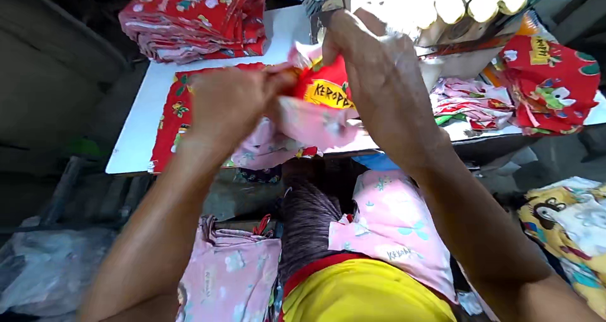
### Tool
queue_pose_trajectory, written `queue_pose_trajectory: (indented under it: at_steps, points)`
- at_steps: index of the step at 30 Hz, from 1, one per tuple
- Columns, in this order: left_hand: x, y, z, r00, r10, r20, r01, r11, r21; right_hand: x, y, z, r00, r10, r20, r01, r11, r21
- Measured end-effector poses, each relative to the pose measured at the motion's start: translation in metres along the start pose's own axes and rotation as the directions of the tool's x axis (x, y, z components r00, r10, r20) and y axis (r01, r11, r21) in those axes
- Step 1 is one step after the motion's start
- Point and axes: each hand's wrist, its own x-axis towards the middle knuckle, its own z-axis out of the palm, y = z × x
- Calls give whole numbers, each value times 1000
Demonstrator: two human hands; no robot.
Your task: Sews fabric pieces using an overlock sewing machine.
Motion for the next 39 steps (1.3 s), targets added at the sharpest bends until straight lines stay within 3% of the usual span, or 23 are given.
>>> queue_pose_trajectory:
  at_steps: [2,3,5,7,9,10,15,21,23,25,27,29,32,33,35,37,39]
  points:
    - [3,-29,-15,972,-12,-235,41,992,117,4,-5,1,1000,-7,-27,4,994,-106]
    - [1,-36,-19,960,21,-279,16,991,130,2,-5,5,1000,3,-31,-8,987,-162]
    - [-13,-34,-16,973,136,-189,-110,984,143,-10,-2,16,1000,17,-1,-17,982,-186]
    - [-34,-33,-1,968,250,34,-252,964,89,-37,3,28,997,-9,72,15,996,-91]
    - [-50,-35,19,942,288,173,-300,953,49,-66,12,45,994,-38,100,36,999,24]
    - [-55,-34,25,944,287,163,-296,954,37,-76,18,55,995,-46,89,40,997,71]
    - [-62,-22,47,970,182,-159,-194,979,-62,-91,23,70,999,-20,34,17,997,69]
    - [-75,-15,61,905,3,-426,-116,964,-239,-89,17,71,999,-53,11,53,998,-17]
    - [-75,-7,71,848,-149,-509,-96,901,-423,-89,15,70,998,-24,65,19,998,67]
    - [-65,1,82,783,-277,-557,-156,780,-607,-89,15,70,982,-40,182,-9,965,263]
    - [-43,11,91,719,-339,-607,-304,631,-713,-88,18,69,948,-108,300,-63,859,508]
    - [-15,24,87,696,-322,-642,-372,603,-706,-87,22,70,955,-127,268,-113,680,724]
    - [41,44,66,762,-184,-621,-318,728,-607,-89,35,64,986,116,123,-166,527,834]
    - [61,52,62,818,-142,-558,-255,779,-572,-90,42,63,971,226,74,-189,547,815]
    - [97,73,55,942,-143,-305,-46,843,-536,-95,56,62,928,373,-8,-243,623,744]
    - [122,89,56,977,-176,-122,91,859,-504,-100,69,63,911,407,-64,-252,673,695]
    - [135,95,60,979,-174,-103,100,861,-499,-103,77,62,913,396,-96,-234,703,672]
